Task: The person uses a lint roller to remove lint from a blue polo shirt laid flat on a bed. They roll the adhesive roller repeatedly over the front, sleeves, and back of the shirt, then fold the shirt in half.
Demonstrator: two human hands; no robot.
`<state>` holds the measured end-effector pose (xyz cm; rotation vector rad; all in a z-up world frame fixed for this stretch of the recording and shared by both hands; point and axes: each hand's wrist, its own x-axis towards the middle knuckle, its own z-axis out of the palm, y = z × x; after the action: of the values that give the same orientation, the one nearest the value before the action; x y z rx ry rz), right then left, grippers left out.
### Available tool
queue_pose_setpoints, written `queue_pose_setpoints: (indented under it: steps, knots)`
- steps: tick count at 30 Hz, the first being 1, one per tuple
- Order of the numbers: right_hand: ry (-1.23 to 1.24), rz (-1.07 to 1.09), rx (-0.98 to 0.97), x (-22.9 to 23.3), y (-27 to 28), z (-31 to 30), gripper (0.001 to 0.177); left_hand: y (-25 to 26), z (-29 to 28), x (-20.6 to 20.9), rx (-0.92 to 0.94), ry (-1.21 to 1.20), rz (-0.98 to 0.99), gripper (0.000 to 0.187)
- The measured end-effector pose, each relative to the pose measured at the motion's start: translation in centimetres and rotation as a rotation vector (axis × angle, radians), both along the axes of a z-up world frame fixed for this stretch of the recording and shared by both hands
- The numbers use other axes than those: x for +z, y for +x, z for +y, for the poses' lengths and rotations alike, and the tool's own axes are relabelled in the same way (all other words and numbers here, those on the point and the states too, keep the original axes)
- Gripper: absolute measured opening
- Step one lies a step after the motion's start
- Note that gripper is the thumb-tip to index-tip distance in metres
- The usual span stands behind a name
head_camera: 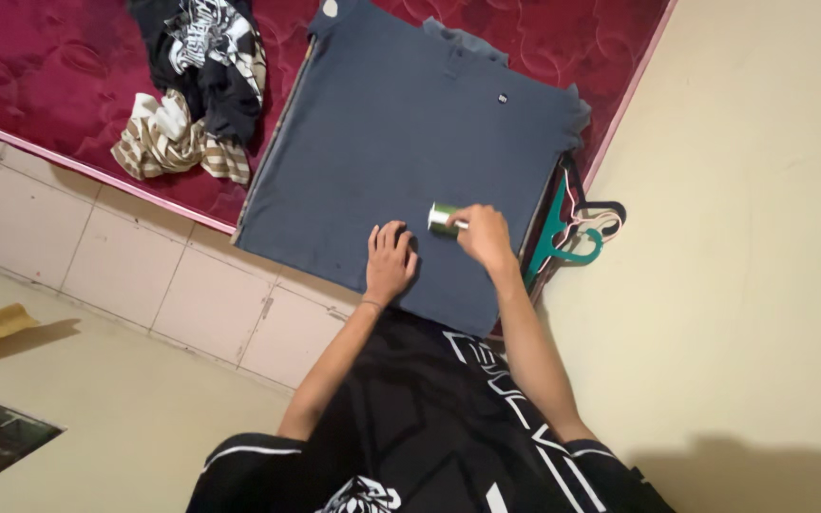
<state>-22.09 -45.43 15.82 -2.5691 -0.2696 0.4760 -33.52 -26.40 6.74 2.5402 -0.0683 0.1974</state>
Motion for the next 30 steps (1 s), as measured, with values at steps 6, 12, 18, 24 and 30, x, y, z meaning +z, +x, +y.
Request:
queue_pose_setpoints:
  steps: [6, 12, 18, 24, 30]
  knots:
    - [0.071, -0.254, 0.005, -2.6, 0.7, -0.6, 0.041, 0.0, -0.2, -0.1, 0.008, -0.022, -0.01, 0.037]
    - [0.16, -0.348, 0.027, -4.2, 1.8, -0.9, 0.045, -0.2, -0.3, -0.3, 0.009, -0.025, -0.045, 0.036]
    - [-0.032, 0.043, -0.046, -0.8, 1.9, -1.4, 0.041, -0.1, -0.2, -0.6, 0.03, -0.026, -0.047, 0.032]
    - [0.202, -0.288, -0.033, -3.0, 2.8, -1.5, 0.043, 0.0, -0.3, -0.2, 0.029, -0.022, -0.06, 0.033]
    - [-0.017, -0.016, -0.055, -1.1, 3.2, -1.4, 0.027, -0.1, -0.3, -0.1, 0.03, -0.021, -0.068, 0.033]
